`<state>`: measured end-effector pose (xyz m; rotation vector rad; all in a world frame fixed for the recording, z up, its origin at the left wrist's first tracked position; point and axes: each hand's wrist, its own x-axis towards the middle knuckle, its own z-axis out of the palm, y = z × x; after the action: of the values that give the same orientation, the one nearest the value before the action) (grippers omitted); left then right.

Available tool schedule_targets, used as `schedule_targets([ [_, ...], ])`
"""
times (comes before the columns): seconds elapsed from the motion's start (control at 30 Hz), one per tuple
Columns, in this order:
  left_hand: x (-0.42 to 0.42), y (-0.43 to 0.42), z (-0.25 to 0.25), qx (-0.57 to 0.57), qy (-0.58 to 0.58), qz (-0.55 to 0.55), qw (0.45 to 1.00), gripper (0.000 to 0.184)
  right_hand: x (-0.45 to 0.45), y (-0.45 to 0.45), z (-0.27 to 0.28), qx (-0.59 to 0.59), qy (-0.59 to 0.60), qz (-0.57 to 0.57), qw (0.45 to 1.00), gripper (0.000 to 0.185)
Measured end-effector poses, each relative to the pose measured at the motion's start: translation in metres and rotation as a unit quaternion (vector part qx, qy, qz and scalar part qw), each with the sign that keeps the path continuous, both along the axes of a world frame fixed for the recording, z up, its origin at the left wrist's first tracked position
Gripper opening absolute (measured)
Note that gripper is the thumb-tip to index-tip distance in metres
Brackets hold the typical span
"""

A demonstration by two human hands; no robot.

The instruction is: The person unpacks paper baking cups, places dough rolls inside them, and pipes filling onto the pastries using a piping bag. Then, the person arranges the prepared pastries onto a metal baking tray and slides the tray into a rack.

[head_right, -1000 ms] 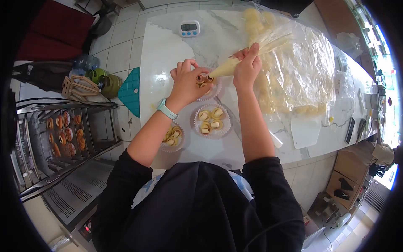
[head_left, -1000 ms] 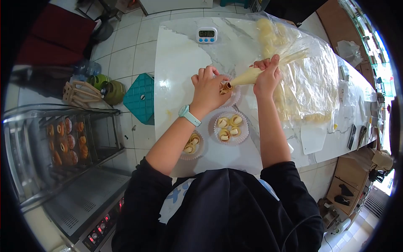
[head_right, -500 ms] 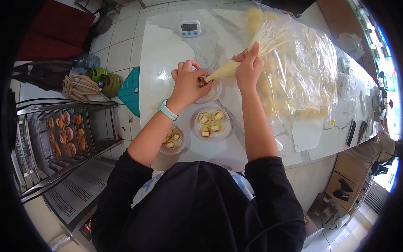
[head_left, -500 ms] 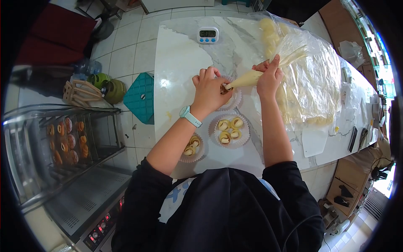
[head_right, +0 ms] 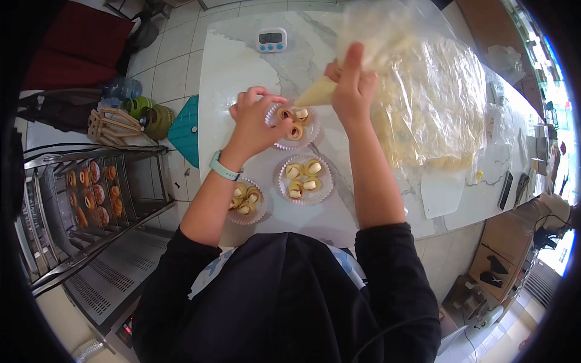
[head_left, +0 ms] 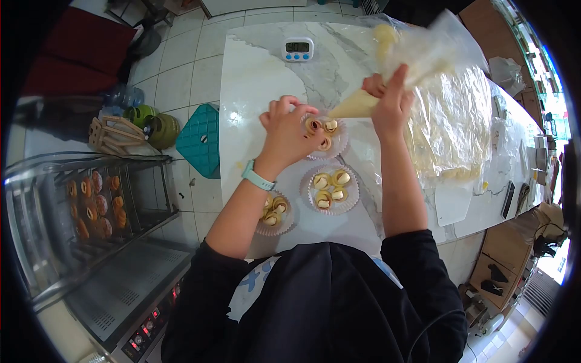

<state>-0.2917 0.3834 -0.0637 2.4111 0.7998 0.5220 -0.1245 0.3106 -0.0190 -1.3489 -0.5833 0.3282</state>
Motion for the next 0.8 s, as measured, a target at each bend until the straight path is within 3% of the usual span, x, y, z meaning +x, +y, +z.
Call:
schedule_targets([
  [0.1,-0.009,0.006,0.010,-0.004,0.088,-0.009,0.996,0.035,0.004,0.021,-0.014,-0.061,0.006,0.058,0.996,0.058],
  [0.23,-0.013,0.007,0.007,-0.005,0.099,-0.010,0.995,0.036,0.002,0.034,-0.023,-0.075,0.039,0.115,0.990,0.062],
  [0.57,-0.014,0.008,0.007,-0.014,0.106,-0.027,0.994,0.038,0.007,0.040,-0.034,-0.103,0.043,0.122,0.986,0.061],
  [0.63,-0.013,0.007,0.005,-0.019,0.113,-0.031,0.993,0.039,0.006,0.036,-0.035,-0.186,-0.088,0.105,0.973,0.055],
  [0.67,-0.014,0.007,0.003,-0.015,0.093,-0.028,0.995,0.037,0.006,0.032,-0.034,-0.185,-0.088,0.104,0.973,0.055],
  [0.73,-0.013,0.005,0.006,-0.011,0.073,-0.026,0.997,0.034,0.002,0.024,-0.025,-0.088,-0.230,0.059,0.967,0.046],
  [0.77,-0.014,0.002,0.008,-0.002,0.042,-0.026,0.999,0.032,0.000,0.018,-0.020,-0.088,-0.230,0.058,0.967,0.046],
  [0.8,-0.015,-0.001,0.012,0.006,0.011,-0.025,1.000,0.029,-0.006,0.011,-0.004,-0.021,-0.148,0.004,0.989,0.040],
])
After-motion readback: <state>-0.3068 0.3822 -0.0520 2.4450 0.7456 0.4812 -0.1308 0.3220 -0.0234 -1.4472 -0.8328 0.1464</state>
